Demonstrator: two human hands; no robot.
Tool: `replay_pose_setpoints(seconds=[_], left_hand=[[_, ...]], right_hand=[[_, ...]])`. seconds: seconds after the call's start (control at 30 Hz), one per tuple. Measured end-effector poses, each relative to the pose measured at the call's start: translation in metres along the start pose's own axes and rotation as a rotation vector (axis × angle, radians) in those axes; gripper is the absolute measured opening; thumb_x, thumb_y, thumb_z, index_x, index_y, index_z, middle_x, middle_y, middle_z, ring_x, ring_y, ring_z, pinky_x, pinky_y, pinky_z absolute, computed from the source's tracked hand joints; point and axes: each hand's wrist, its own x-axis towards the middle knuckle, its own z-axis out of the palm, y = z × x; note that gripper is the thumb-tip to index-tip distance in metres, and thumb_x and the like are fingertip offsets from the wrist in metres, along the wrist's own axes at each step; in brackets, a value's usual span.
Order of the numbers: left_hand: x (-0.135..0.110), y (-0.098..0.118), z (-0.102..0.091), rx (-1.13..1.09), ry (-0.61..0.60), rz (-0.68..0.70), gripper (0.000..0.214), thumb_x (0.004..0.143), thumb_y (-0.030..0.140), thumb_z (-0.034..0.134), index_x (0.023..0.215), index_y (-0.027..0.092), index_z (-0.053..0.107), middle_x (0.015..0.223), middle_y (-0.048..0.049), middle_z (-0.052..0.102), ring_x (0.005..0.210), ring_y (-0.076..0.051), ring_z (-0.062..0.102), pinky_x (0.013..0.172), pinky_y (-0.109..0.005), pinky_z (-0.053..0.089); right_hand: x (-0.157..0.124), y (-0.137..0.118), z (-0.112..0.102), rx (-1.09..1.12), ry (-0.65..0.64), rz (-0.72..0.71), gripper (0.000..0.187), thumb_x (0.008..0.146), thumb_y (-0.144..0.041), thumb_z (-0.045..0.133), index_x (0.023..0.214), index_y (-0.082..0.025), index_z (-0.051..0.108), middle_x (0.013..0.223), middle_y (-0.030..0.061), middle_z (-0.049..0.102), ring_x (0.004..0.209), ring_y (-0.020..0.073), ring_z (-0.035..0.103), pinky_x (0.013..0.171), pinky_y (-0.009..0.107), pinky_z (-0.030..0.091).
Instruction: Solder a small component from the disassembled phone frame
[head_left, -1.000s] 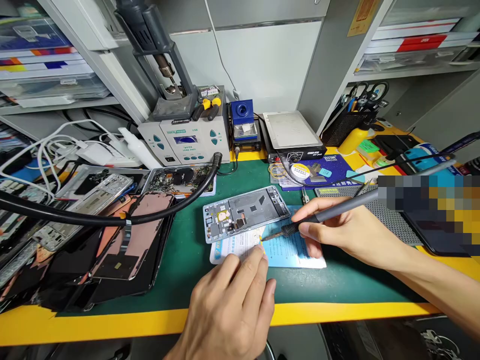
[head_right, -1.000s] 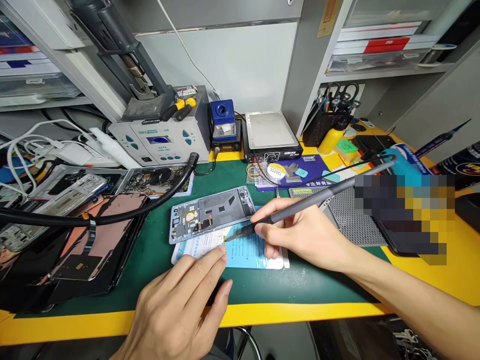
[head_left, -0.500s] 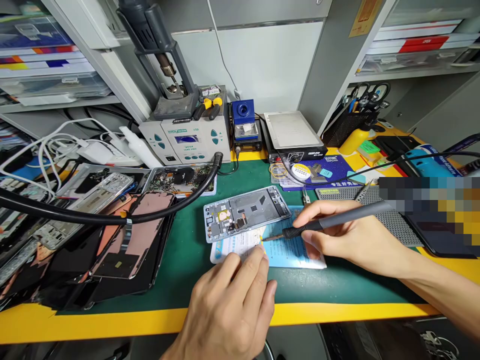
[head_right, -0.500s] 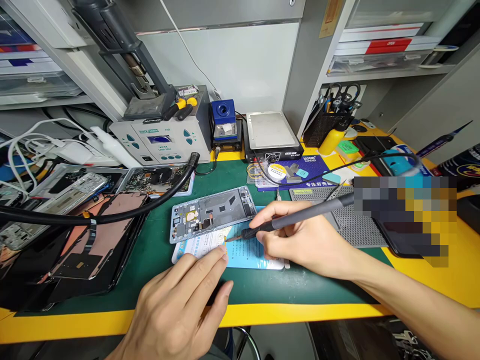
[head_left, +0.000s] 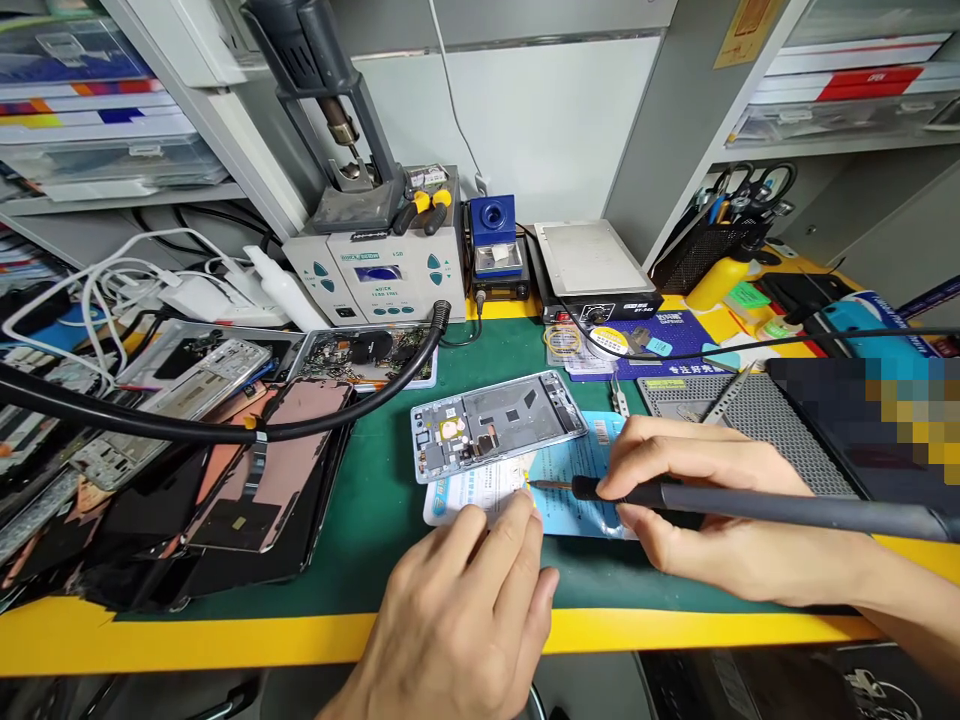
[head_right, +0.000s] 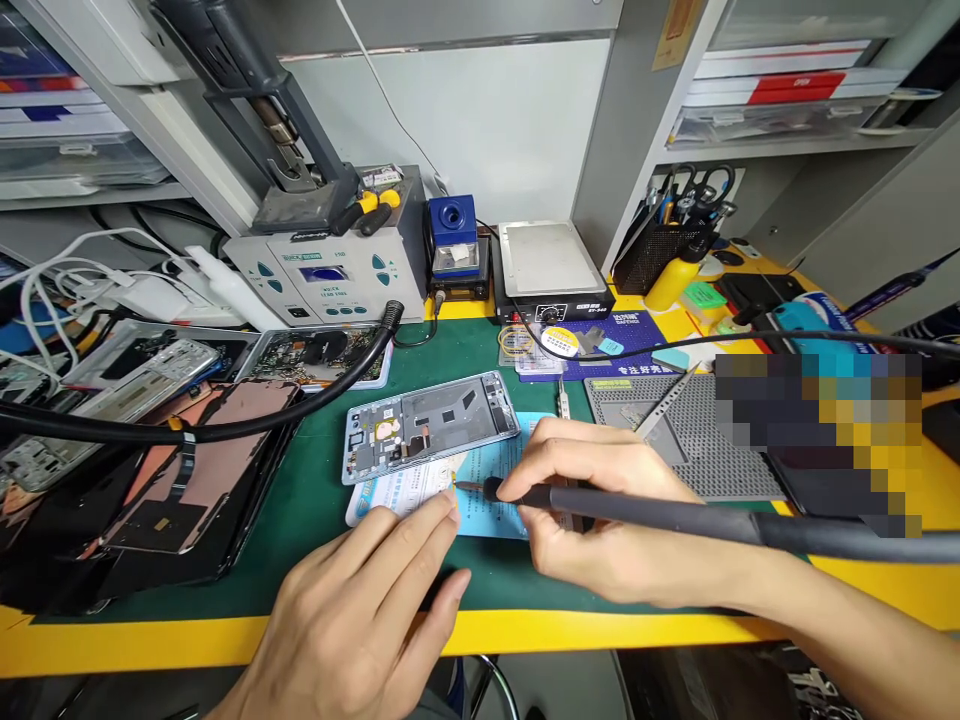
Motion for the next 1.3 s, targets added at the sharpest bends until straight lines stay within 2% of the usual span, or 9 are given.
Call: replay_pose_setpoints(seconds=[0.13, 0.4, 0.73, 0.93, 1.07, 1.3], left_hand=[[-0.0019, 0.0004, 0.0003, 0.006, 0.006, 0.016, 0.029, 0.095, 0.023, 0.064, 0.116, 0.006, 0.075, 0.121, -0.0079, 0.078, 0.09, -0.028, 0.069, 0.067, -0.042, 0.053], [-0.0028, 0.0022, -0.0014, 0.012, 0.018, 0.0, 0.027, 0.097, 0.023, 0.06, 0.113, 0.008, 0.076, 0.12, -0.0056, 0.078, 0.088, -0.027, 0.069, 0.069, -0.041, 0.052], [-0.004, 0.0009, -0.0013, -0.003, 0.011, -0.008, 0.027, 0.097, 0.024, 0.06, 0.114, 0.009, 0.075, 0.12, -0.0048, 0.078, 0.091, -0.027, 0.069, 0.074, -0.04, 0.051], [-0.0024, 0.006, -0.0036, 0.005, 0.004, -0.064, 0.03, 0.1, 0.024, 0.056, 0.119, 0.01, 0.074, 0.124, -0.0056, 0.077, 0.099, -0.028, 0.069, 0.08, -0.04, 0.05], [-0.002, 0.0044, -0.0039, -0.02, -0.028, -0.102, 0.029, 0.101, 0.026, 0.053, 0.117, 0.013, 0.075, 0.119, -0.0064, 0.078, 0.095, -0.026, 0.071, 0.076, -0.038, 0.05], [-0.0072, 0.0008, 0.0006, -0.027, 0.006, -0.074, 0.028, 0.101, 0.026, 0.054, 0.115, 0.014, 0.074, 0.113, -0.0058, 0.079, 0.093, -0.026, 0.071, 0.074, -0.039, 0.051]], right_hand=[[-0.0028, 0.0001, 0.0028, -0.014, -0.004, -0.068, 0.025, 0.079, -0.003, 0.062, 0.094, -0.021, 0.071, 0.082, 0.0015, 0.065, 0.068, 0.0156, 0.061, 0.061, 0.027, 0.049], [-0.003, 0.0031, 0.0034, -0.018, -0.016, -0.117, 0.025, 0.083, -0.003, 0.061, 0.096, -0.024, 0.068, 0.081, -0.0006, 0.065, 0.071, 0.0152, 0.061, 0.065, 0.028, 0.049], [-0.0044, 0.0044, 0.0056, -0.014, -0.023, -0.124, 0.02, 0.085, -0.006, 0.06, 0.093, -0.023, 0.07, 0.082, 0.0001, 0.06, 0.07, 0.015, 0.06, 0.063, 0.028, 0.048], [-0.0052, 0.0059, 0.0061, -0.022, -0.019, -0.116, 0.021, 0.085, -0.007, 0.061, 0.094, -0.023, 0.07, 0.083, 0.0005, 0.06, 0.071, 0.0155, 0.061, 0.063, 0.028, 0.049], [-0.0066, 0.0072, 0.0057, -0.008, -0.025, -0.112, 0.02, 0.086, -0.007, 0.063, 0.096, -0.024, 0.07, 0.083, 0.0003, 0.061, 0.073, 0.0159, 0.061, 0.064, 0.029, 0.05], [-0.0032, 0.0028, 0.0022, 0.017, -0.013, -0.122, 0.021, 0.084, -0.004, 0.062, 0.091, -0.022, 0.07, 0.081, 0.0001, 0.062, 0.071, 0.0148, 0.06, 0.064, 0.027, 0.05]])
